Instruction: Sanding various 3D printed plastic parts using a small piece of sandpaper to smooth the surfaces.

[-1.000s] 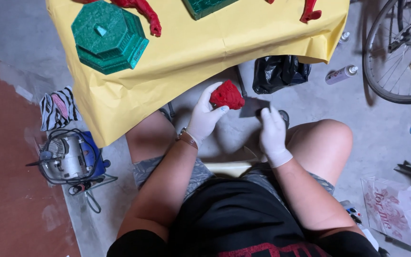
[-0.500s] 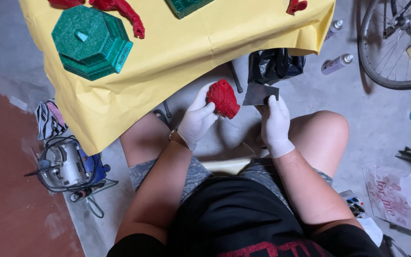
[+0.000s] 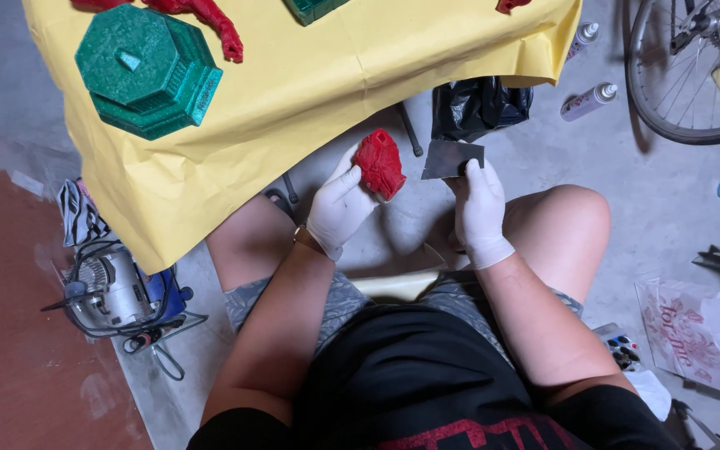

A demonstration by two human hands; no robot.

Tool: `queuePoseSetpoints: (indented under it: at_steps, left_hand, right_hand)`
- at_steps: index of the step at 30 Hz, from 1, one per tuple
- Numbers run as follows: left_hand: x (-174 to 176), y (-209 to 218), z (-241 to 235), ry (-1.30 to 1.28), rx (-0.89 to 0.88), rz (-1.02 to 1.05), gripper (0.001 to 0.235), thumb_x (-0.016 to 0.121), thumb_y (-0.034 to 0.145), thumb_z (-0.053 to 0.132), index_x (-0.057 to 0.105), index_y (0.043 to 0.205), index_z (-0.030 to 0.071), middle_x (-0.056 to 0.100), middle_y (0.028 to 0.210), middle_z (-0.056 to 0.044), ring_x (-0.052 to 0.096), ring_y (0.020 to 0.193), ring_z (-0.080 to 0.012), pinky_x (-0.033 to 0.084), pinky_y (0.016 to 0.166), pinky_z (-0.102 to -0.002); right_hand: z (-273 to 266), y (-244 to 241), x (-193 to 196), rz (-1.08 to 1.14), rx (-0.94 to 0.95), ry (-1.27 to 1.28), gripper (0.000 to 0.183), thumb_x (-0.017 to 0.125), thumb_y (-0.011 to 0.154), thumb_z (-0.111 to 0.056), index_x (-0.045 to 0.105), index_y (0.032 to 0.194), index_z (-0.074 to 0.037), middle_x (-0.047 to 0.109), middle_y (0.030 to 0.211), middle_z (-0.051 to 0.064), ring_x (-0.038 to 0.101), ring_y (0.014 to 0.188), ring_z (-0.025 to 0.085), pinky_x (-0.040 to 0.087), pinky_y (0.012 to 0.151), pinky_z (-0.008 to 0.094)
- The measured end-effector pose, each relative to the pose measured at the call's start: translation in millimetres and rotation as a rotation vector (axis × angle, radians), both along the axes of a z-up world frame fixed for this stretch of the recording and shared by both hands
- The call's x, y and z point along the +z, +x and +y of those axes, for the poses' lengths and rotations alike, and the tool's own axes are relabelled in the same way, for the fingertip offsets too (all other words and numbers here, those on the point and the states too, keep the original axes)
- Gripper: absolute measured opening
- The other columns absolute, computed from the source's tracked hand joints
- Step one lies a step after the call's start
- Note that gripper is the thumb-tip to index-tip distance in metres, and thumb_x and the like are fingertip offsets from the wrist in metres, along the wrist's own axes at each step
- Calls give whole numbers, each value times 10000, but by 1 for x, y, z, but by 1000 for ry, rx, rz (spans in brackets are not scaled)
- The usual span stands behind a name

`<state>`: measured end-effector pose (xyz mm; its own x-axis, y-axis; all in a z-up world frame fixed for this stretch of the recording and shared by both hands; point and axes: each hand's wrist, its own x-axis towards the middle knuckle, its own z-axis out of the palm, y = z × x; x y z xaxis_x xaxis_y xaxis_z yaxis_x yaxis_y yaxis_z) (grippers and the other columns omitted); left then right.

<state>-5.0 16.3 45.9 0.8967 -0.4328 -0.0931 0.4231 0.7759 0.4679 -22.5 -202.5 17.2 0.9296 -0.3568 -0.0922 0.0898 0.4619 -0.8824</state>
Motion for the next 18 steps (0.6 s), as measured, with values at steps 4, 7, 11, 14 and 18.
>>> queuePoseSetpoints:
  at_steps: [4, 7, 11, 14, 18]
  left_hand:
    - [-7, 1, -1, 9, 9, -10, 527, 495, 1080, 155, 320, 1578, 148, 444, 1478, -176, 493, 1289, -344, 451, 1065, -544]
    - [-31, 3, -7, 71, 34, -65, 504, 510, 1091, 152, 337, 1564, 143, 435, 1487, -184, 470, 1321, -370, 431, 1081, -606]
    - [-40, -3, -26, 716, 254, -172, 587, 761, 906, 128, 474, 1418, 118, 640, 1251, -94, 682, 1057, -188, 591, 847, -328]
    - [-30, -5, -31, 1055, 392, -234, 657, 833, 840, 169, 502, 1405, 116, 656, 1277, -129, 670, 1150, -241, 565, 928, -363]
    - [18, -14, -15, 1385, 531, -543, 696, 839, 795, 244, 537, 1407, 105, 646, 1230, -156, 690, 1094, -384, 596, 882, -462]
  right_hand:
    - [6, -6, 18, 12, 13, -43, 161, 528, 1076, -131, 660, 1122, -52, 711, 1036, 55, 723, 984, 218, 540, 1033, 475]
    - [13, -9, 22, 19, 47, -156, 163, 541, 1076, -133, 667, 1148, -60, 683, 1033, 25, 684, 991, 169, 538, 1042, 468]
    - [48, -21, 32, 155, -56, -184, 224, 650, 1034, -171, 686, 1192, -17, 680, 1169, 98, 601, 1088, 158, 484, 1094, 429]
    - [62, -34, 8, 290, -57, -58, 250, 694, 1003, -187, 689, 1170, -1, 660, 1148, 124, 572, 1041, 183, 490, 1054, 442]
    - [26, -27, -8, 474, 35, -395, 474, 640, 1045, -262, 563, 1361, 82, 479, 1482, 313, 427, 1418, 362, 221, 1241, 523]
